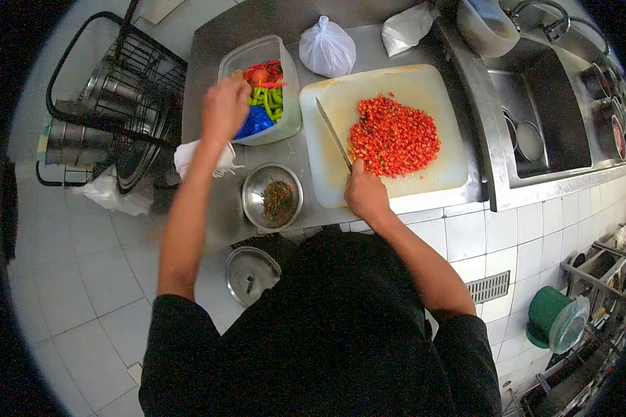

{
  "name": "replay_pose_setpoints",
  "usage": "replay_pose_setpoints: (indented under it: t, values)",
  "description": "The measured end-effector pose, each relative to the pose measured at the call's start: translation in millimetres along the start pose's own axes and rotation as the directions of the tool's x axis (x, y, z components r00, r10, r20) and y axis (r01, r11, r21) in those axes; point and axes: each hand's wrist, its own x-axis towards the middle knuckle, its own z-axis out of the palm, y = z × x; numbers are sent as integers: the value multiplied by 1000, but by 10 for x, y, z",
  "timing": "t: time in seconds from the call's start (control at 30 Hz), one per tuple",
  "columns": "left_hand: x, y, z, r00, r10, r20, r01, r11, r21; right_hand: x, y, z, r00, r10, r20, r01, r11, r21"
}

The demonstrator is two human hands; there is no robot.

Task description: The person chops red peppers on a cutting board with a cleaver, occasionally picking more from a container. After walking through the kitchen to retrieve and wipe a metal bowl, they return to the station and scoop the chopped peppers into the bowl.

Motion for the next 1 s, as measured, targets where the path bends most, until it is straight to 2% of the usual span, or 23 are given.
replay_pose_setpoints:
  t: [0.1, 0.2, 0.27, 0.3, 0.4, 0.47, 0.6, 0.7, 0.77, 0.87, 1.0]
  values:
    - [-577, 376, 277, 995, -93, -42, 82, 973, -215, -117, -30, -58, 998, 23, 61, -24, 1000, 5]
    - [-1039, 749, 550, 968, -251, -9, 237, 926, -294, -127, 68, -83, 996, 49, 71, -50, 999, 21]
    - [-1272, 1065, 594, 914, -389, 116, 404, 852, -333, -108, 222, -58, 998, 5, 55, -4, 1000, -15]
    - [-1378, 1183, 690, 904, -411, 114, 425, 842, -333, -88, 288, -71, 999, -32, 20, 33, 999, -43]
    - [-1640, 1434, 978, 884, -461, 73, 457, 823, -337, -58, 360, -164, 999, -42, 31, 43, 998, -53]
    - [-1750, 1510, 1102, 883, -450, 135, 468, 821, -327, -25, 418, -157, 998, -55, 26, 56, 998, -41]
    - [-1867, 1513, 1156, 880, -455, 136, 471, 800, -372, -22, 374, -218, 995, -94, 32, 95, 994, -52]
    - [-1899, 1501, 1184, 891, -438, 117, 447, 809, -382, -26, 252, -286, 997, -43, 67, 50, 994, -99]
    - [-1886, 1509, 1196, 895, -439, 76, 430, 806, -407, -15, 230, -291, 995, -90, 37, 92, 994, -53]
    - [-1872, 1523, 1199, 888, -452, 85, 441, 786, -433, 25, 178, -286, 990, -139, 15, 140, 987, -82]
    - [-1855, 1544, 1226, 871, -489, 54, 453, 755, -473, 88, 96, -327, 989, -134, 57, 139, 985, -100]
